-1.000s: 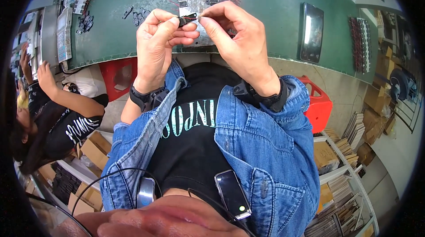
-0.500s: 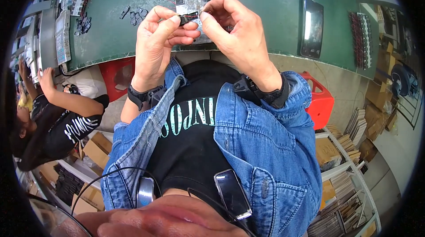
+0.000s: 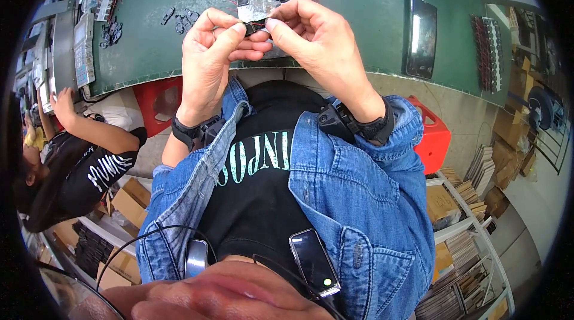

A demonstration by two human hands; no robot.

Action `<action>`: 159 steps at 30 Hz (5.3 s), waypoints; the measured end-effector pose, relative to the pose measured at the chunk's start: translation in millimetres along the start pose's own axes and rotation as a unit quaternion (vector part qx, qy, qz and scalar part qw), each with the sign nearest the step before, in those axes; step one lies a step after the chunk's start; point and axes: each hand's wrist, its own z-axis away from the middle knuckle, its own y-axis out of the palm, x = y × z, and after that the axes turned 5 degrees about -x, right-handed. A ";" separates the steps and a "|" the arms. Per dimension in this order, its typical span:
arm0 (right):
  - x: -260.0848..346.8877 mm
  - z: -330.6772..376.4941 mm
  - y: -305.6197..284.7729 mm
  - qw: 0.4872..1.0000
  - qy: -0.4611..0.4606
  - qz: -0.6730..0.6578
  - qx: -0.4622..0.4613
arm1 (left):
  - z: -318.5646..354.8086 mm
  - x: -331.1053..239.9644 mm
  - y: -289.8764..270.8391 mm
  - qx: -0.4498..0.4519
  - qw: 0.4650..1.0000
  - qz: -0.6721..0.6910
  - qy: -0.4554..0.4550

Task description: The person picks up a speaker by hand, fits a plastic cover onto it, and presses the two parts together before placing the assembly onto a metal tray.

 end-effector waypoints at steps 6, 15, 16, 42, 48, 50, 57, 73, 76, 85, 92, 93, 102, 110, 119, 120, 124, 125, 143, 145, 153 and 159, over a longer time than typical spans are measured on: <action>-3.6 -0.1 -0.4 1.000 0.005 0.014 0.006 | 4.2 -4.8 6.4 0.013 0.999 -0.039 -0.001; -1.3 -1.7 -2.2 0.998 0.014 -0.028 0.056 | -2.7 -0.9 -1.0 0.032 0.998 -0.038 -0.035; -2.6 -1.7 -3.1 0.998 0.012 -0.025 0.059 | -4.2 0.1 -2.5 0.040 0.998 -0.020 -0.051; -6.0 5.5 -5.7 0.997 0.020 0.049 0.049 | -6.2 3.5 -1.8 0.097 0.989 0.004 -0.113; -5.6 10.9 -6.5 0.994 -0.005 0.100 0.048 | -2.3 4.2 0.9 0.105 0.988 0.001 -0.116; -6.1 13.9 -9.4 0.994 -0.009 0.101 0.050 | -0.3 4.4 3.8 0.107 0.988 -0.007 -0.112; 2.3 33.7 -27.2 0.985 -0.065 0.149 0.058 | 8.4 11.4 17.6 0.139 0.972 0.077 -0.171; -2.8 12.0 -8.2 0.992 0.079 -0.060 0.075 | 2.5 -3.5 4.7 0.086 0.988 -0.030 -0.121; 0.1 7.8 -3.7 0.989 0.083 -0.093 0.083 | 2.5 -7.8 6.7 0.060 0.991 -0.078 -0.092; 1.3 6.2 -5.9 0.982 0.094 -0.136 0.095 | 9.7 -10.2 14.3 0.026 0.992 -0.118 -0.017; 0.4 6.4 -8.1 0.981 0.083 -0.136 0.106 | 12.4 -12.1 16.5 0.029 0.992 -0.120 -0.004; 0.2 6.4 -8.2 0.982 0.078 -0.134 0.107 | 12.7 -12.1 16.6 0.030 0.992 -0.122 -0.004; 2.2 10.3 -2.2 0.986 0.078 -0.125 0.075 | 14.0 -11.3 18.7 0.026 0.988 -0.153 0.016; 5.7 11.8 -3.5 0.987 0.082 -0.118 0.064 | 15.9 -4.5 20.7 0.032 0.976 -0.195 0.087; 5.4 10.1 -8.6 0.987 0.094 -0.096 0.087 | 6.8 -8.5 14.0 0.067 0.993 -0.084 -0.047; 6.1 9.8 -8.4 0.987 0.094 -0.097 0.086 | 5.6 -8.0 12.7 0.071 0.994 -0.070 -0.056; 5.2 9.7 -8.7 0.987 0.096 -0.094 0.086 | 3.1 -6.4 8.9 0.079 0.993 -0.034 -0.078; 4.9 9.8 -8.9 0.987 0.096 -0.092 0.086 | 3.0 -6.1 8.4 0.081 0.993 -0.025 -0.083; 0.2 10.0 -13.4 0.989 0.085 -0.117 0.032 | 5.7 -5.9 5.1 0.101 0.993 -0.011 -0.064; 0.3 9.9 -13.3 0.988 0.091 -0.117 0.033 | 6.1 -5.8 4.8 0.102 0.993 -0.006 -0.061; -1.4 9.7 -12.5 0.988 0.099 -0.114 0.046 | 10.1 -5.8 6.1 0.084 0.995 -0.027 -0.042; -3.2 12.8 -12.3 0.990 0.092 -0.094 0.049 | 12.4 -3.3 6.6 0.077 0.996 -0.035 -0.035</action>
